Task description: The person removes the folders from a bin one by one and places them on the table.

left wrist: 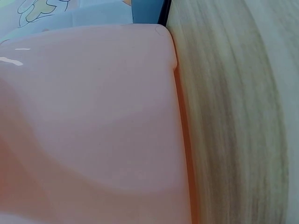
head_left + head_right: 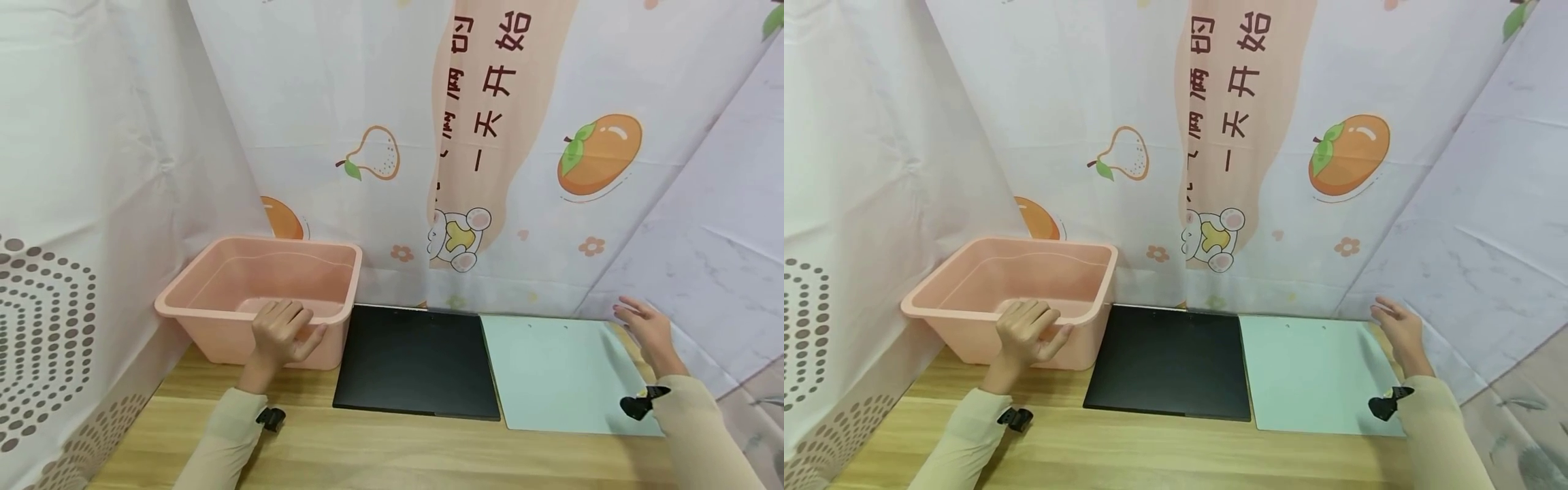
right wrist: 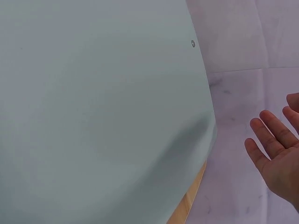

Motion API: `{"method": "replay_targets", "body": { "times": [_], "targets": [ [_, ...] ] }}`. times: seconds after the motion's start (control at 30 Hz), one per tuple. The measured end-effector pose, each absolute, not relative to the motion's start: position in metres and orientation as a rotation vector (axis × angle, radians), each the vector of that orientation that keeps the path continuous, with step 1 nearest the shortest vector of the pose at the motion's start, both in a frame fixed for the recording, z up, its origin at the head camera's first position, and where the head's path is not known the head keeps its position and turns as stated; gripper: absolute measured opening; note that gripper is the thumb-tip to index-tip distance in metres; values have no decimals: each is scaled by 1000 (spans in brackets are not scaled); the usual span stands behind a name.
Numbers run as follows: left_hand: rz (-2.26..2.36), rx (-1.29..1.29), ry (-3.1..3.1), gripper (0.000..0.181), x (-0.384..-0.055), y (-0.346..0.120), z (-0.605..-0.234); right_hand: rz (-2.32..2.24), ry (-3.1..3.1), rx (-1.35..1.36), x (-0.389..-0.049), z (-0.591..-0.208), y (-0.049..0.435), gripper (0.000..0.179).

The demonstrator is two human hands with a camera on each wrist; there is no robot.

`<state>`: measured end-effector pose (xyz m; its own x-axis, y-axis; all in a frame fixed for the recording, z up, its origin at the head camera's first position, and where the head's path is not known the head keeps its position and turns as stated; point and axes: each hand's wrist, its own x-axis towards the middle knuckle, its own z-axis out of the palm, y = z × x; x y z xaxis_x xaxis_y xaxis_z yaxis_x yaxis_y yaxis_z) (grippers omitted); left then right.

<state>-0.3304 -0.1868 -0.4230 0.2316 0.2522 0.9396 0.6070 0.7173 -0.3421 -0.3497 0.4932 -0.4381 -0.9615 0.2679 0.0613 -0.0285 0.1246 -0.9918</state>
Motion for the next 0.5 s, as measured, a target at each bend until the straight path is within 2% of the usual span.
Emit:
{"method": "replay_targets", "body": {
  "times": [0.23,0.4,0.5],
  "targets": [
    [-276,-775,-1355,52,-331,-188,-424,1891,-2183,-185,-350,-432,490,29],
    [-281,-775,-1356,50,-332,-189,-426,1806,-2235,-191,-347,-428,488,23],
    [-283,-777,-1355,50,-333,-189,-427,1778,-2265,-205,-345,-425,486,38]
  ]
}}
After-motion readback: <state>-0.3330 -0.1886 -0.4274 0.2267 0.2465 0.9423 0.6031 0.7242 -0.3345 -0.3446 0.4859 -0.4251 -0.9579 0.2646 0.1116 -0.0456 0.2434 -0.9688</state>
